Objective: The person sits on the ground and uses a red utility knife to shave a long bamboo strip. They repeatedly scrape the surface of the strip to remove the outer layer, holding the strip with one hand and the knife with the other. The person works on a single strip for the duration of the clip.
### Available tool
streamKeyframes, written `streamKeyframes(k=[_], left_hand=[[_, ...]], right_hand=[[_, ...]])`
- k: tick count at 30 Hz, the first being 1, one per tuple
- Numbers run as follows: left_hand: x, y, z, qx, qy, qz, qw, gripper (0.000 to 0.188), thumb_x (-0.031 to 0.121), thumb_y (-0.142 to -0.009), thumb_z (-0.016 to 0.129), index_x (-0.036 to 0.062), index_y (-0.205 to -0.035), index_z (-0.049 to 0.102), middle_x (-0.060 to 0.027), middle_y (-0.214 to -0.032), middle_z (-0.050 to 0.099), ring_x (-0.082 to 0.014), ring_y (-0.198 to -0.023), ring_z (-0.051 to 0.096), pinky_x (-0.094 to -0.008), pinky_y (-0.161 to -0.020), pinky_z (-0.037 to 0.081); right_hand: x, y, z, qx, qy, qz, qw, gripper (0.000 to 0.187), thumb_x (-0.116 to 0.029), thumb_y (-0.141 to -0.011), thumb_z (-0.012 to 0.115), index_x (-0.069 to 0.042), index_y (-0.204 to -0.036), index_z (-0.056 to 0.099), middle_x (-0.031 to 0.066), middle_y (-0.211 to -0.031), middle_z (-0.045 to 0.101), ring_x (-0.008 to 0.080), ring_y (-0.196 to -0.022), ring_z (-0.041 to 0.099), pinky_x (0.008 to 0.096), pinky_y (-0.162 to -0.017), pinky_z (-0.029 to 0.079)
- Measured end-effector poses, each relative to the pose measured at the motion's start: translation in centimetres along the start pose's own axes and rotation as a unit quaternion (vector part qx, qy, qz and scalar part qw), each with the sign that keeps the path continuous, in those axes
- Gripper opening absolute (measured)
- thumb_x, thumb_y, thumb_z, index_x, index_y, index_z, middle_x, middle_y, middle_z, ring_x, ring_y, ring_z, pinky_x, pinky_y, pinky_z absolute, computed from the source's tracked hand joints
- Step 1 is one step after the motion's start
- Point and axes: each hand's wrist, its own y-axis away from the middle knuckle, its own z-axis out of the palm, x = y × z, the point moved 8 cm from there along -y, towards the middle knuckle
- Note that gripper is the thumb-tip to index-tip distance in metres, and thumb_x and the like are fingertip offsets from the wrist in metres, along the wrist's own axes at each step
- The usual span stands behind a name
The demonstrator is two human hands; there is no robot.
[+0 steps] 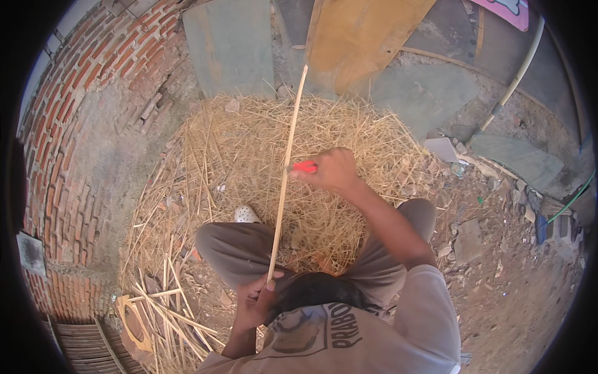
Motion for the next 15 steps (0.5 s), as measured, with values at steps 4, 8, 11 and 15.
streamKeyframes(k=[4,8,11,15], left_hand=[[-1.4,2.7,0.9,-0.058,0.032,-0.006,0.998,0.027,0.011,-0.1,0.05,-0.0033,-0.122,0.06,0.0089,-0.06,0.041,0.0008,-0.052,0.032,-0.0194,-0.048,0.023],[-2.6,2.0,-0.7,-0.022,0.199,-0.038,0.979,0.029,0.017,-0.1,0.051,-0.0054,-0.114,0.062,0.006,-0.054,0.039,-0.0021,-0.044,0.034,-0.0222,-0.043,0.027],[-3.5,0.0,-1.4,-0.031,0.336,-0.061,0.939,0.029,0.018,-0.099,0.051,-0.0055,-0.112,0.06,0.0042,-0.051,0.036,-0.0044,-0.038,0.031,-0.0235,-0.04,0.028],[-3.6,-1.5,-1.1,-0.041,0.335,-0.044,0.94,0.029,0.018,-0.101,0.049,-0.0052,-0.114,0.059,0.0028,-0.051,0.037,-0.0045,-0.039,0.031,-0.0239,-0.043,0.03]], right_hand=[[8.3,-2.0,-1.1,-0.031,-0.014,0.221,0.975,0.079,-0.083,-0.079,0.043,-0.01,-0.06,0.066,0.0071,-0.047,0.055,0.0241,-0.046,0.059,0.0383,-0.045,0.045],[3.5,-0.3,-0.4,-0.061,-0.071,0.119,0.988,0.076,-0.077,-0.085,0.044,-0.008,-0.067,0.068,0.0045,-0.047,0.052,0.0185,-0.043,0.052,0.0357,-0.045,0.043],[-2.9,1.9,1.0,-0.063,-0.25,0.03,0.966,0.057,-0.061,-0.087,0.061,-0.005,-0.075,0.067,0.0019,-0.051,0.049,0.0143,-0.046,0.049,0.0321,-0.045,0.038],[-6.3,2.7,2.9,-0.148,-0.42,0.065,0.893,0.043,-0.046,-0.087,0.069,-0.003,-0.082,0.068,0.0011,-0.059,0.052,0.0109,-0.055,0.05,0.03,-0.053,0.042]])
